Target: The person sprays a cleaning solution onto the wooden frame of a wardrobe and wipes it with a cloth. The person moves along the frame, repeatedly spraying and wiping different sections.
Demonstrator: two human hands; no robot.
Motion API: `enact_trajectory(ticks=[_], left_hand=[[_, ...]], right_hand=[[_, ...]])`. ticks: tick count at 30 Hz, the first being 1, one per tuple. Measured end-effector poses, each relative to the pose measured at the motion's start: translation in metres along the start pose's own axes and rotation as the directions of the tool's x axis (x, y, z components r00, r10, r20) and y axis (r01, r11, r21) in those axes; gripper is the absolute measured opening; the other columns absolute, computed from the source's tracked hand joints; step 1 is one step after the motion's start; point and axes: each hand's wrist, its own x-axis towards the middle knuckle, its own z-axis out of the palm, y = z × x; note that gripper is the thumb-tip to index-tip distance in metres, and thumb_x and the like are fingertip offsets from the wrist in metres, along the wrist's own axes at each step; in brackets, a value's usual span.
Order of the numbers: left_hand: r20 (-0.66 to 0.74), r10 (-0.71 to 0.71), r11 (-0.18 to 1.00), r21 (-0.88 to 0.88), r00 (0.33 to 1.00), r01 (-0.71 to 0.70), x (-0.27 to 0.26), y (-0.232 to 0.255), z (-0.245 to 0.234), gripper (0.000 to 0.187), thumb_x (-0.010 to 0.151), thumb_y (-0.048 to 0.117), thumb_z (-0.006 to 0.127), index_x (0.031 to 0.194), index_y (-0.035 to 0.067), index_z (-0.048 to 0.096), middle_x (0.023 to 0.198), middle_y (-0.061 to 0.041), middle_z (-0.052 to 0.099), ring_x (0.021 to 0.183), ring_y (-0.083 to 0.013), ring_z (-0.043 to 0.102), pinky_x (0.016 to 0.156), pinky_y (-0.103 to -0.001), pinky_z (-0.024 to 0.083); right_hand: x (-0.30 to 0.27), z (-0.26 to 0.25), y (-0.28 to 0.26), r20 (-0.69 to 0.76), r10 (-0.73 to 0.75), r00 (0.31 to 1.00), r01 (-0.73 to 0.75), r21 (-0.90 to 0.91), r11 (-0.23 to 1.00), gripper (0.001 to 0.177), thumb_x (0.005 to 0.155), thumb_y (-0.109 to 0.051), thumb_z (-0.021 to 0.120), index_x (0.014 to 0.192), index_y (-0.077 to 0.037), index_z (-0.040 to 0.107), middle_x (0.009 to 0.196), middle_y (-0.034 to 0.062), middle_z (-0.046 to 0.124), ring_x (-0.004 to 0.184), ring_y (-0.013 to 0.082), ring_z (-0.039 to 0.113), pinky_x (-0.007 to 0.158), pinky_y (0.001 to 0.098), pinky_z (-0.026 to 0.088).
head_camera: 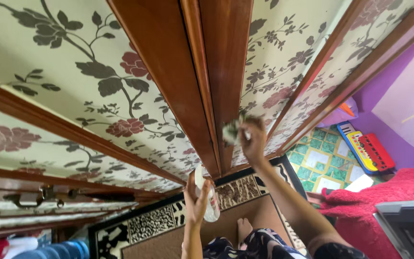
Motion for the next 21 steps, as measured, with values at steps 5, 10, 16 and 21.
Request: enact_trajectory(ticks=[5,10,16,21], left_hand=[[-0.017,0.078,0.997,0.013,0.997,-0.078,-0.002,-0.011,0.007,0.059,0.093,0.045,0.064,0.136,0.005,0.056,0.081,-0.005,0.072,0.067,-0.0132,0.066,0.059,-0.029,0.055],[-0.003,0.143,0.99,0.022,0.99,-0.143,-0.006,-0.009,0.005,0.055,0.095,0.043,0.065,0.132,0.003,0.058,0.083,-0.005,0.071,0.07,-0.0122,0.065,0.061,-0.029,0.053],[0.012,0.109,0.99,0.093,0.994,-0.109,-0.029,-0.002,-0.015,0.05,0.096,0.04,0.065,0.128,0.001,0.06,0.085,-0.005,0.072,0.07,-0.0115,0.065,0.063,-0.03,0.053],[-0.005,-0.093,0.995,-0.035,0.996,0.093,-0.059,-0.003,-0.029,0.065,0.085,0.045,0.066,0.134,0.004,0.053,0.074,-0.006,0.068,0.052,-0.0147,0.062,0.047,-0.032,0.051]], right_hand=[[0.098,-0.021,-0.058,-0.143,-0.275,0.951,0.277,-0.011,0.961,0.022,0.089,0.005,0.071,0.103,-0.012,0.072,0.11,0.0087,0.065,0.109,0.0252,0.06,0.095,0.0379,0.051],[0.071,-0.003,-0.044,-0.064,-0.306,0.95,0.306,-0.005,0.952,0.031,0.082,0.011,0.066,0.105,-0.01,0.067,0.117,0.0115,0.06,0.113,0.0311,0.057,0.098,0.0418,0.052],[-0.025,0.018,0.014,0.137,-0.003,0.991,-0.001,0.027,1.0,0.037,0.081,0.014,0.061,0.113,-0.005,0.064,0.121,0.0181,0.05,0.108,0.0287,0.058,0.091,0.0407,0.055],[-0.005,0.016,-0.011,0.019,-0.085,0.996,0.085,-0.011,0.996,0.028,0.093,0.007,0.067,0.111,-0.014,0.065,0.102,0.0043,0.06,0.103,0.0235,0.055,0.098,0.0385,0.046]])
